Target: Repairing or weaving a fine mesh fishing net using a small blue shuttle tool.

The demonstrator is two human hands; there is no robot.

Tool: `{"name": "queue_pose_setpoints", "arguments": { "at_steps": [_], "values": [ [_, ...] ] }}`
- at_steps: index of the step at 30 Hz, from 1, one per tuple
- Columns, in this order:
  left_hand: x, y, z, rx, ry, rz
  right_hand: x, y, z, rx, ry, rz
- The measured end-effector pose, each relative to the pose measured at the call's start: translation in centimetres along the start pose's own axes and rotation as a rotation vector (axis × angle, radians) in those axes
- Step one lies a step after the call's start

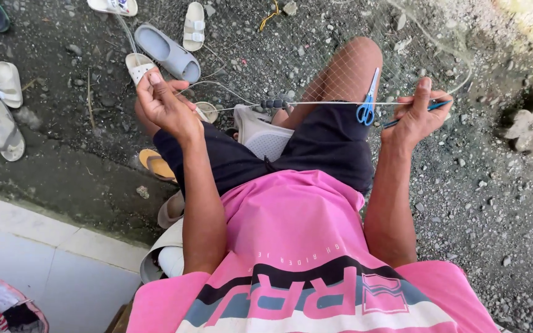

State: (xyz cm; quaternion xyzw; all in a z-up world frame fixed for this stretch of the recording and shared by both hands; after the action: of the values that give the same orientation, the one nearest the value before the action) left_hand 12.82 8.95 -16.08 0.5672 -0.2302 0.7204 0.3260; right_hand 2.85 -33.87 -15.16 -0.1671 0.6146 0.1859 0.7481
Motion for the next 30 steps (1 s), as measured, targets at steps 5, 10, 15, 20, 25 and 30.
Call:
{"name": "queue_pose_setpoints", "arguments": {
  "at_steps": [5, 10, 15, 20, 25, 30],
  "values": [
    [3.9, -0.5, 1.0, -0.032, 0.027, 0.045, -2.5, -0.4, 0.6, -0.061, -0.075, 0.006],
    [7.3, -2.6, 1.2, -0.122, 0.029, 0.141, -3.3, -3.0, -0.3, -0.05, -0.21, 0.026],
    [10.0, -2.2, 2.5, -0.136, 0.076, 0.142, -3.4, -5.1, -1.2, -0.064, -0.171, 0.004],
    [11.4, -1.6, 2.8, -0.19, 0.071, 0.138, -3.4, -4.6, -0.2, -0.083, -0.126, 0.044],
    [11.5, -1.6, 2.6, -0.197, 0.066, 0.124, -2.8, -5.0, -0.9, -0.097, -0.204, 0.075],
    [11.1, -2.3, 2.4, -0.196, 0.088, 0.094, -3.8, -4.1, -0.2, -0.11, -0.147, 0.071]
  ]
}}
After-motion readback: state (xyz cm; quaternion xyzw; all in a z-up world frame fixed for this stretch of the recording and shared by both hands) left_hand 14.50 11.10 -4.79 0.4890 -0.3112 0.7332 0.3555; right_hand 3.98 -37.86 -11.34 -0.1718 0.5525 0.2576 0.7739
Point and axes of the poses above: each hand's wrist, its own y-axis away from the middle knuckle, its own z-axis out of the palm, x = y × z, the point moved 3 cm from there along -y, towards the middle knuckle, and after that the axes turned 2 degrees about y, right-handed, at the moved point
